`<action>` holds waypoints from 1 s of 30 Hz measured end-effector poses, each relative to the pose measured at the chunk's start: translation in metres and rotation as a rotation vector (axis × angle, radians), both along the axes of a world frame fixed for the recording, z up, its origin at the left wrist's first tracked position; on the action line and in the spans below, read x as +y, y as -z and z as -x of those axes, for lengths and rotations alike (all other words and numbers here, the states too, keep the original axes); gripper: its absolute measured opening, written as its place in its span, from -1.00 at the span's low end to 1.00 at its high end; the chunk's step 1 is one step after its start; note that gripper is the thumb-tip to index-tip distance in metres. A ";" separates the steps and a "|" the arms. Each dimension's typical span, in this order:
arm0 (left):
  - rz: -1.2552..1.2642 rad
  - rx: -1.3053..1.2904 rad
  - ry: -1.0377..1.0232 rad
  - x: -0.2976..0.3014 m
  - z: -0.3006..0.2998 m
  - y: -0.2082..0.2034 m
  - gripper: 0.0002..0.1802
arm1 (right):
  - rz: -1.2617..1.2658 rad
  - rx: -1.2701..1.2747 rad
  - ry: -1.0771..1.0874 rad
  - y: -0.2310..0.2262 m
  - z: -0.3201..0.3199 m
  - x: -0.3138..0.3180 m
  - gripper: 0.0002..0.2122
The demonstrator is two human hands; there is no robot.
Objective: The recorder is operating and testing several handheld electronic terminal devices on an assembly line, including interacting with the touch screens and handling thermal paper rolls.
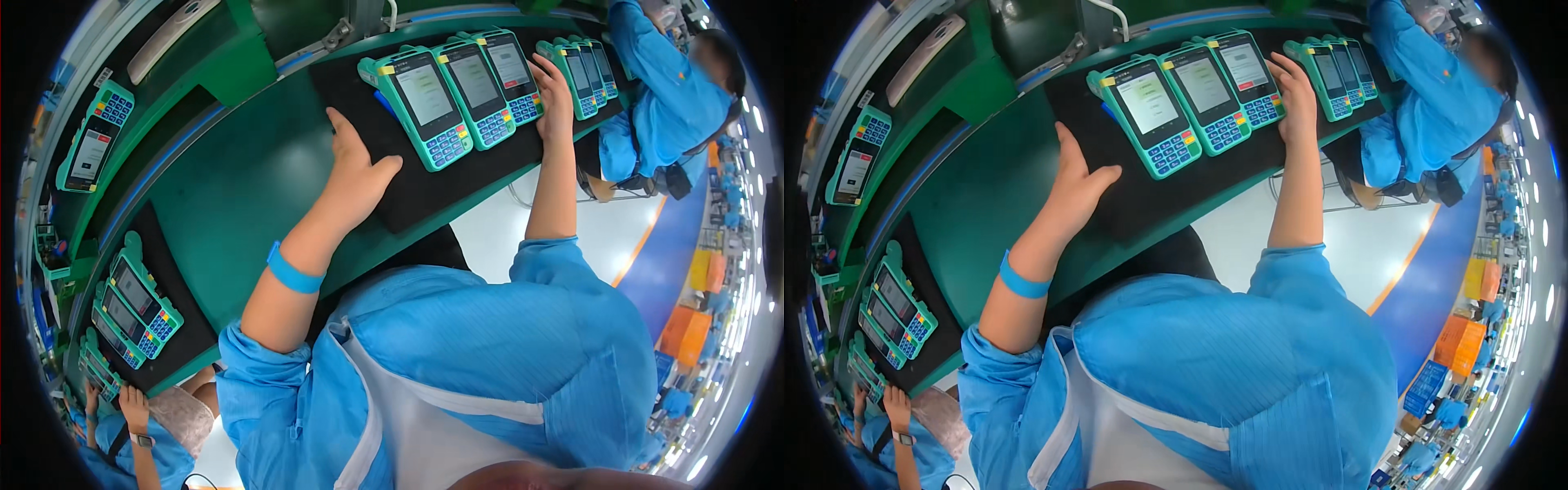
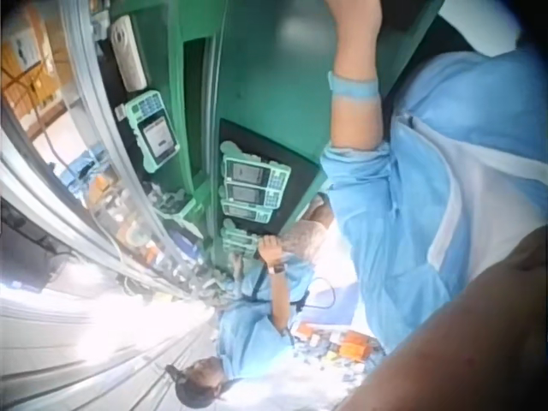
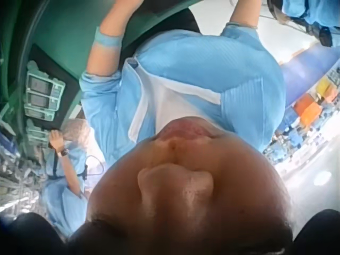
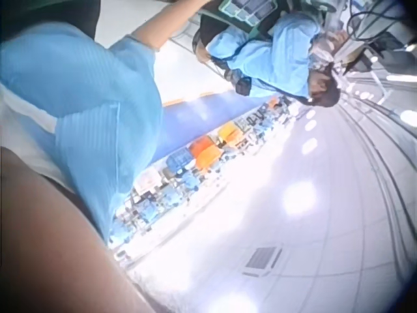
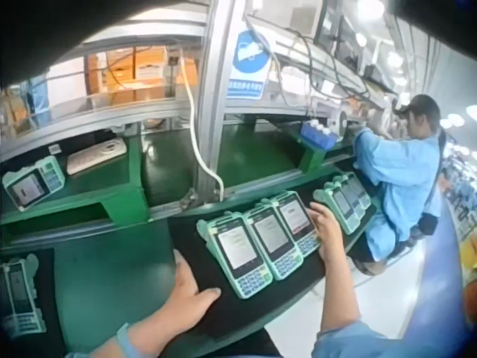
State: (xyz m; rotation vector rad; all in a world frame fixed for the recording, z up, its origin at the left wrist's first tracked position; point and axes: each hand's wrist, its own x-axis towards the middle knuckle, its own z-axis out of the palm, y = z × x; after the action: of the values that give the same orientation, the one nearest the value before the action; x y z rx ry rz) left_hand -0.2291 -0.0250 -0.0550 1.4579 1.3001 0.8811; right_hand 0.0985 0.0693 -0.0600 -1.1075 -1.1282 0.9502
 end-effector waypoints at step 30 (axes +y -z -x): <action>-0.687 1.012 -0.221 -0.104 0.052 -0.089 -0.47 | -0.049 -0.166 0.077 -0.014 0.009 0.000 -0.62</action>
State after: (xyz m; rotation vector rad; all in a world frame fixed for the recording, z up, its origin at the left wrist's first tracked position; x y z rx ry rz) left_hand -0.2811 -0.1285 0.0338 2.5249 2.0243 0.7738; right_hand 0.0896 0.0688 -0.0463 -1.1980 -1.2283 0.7778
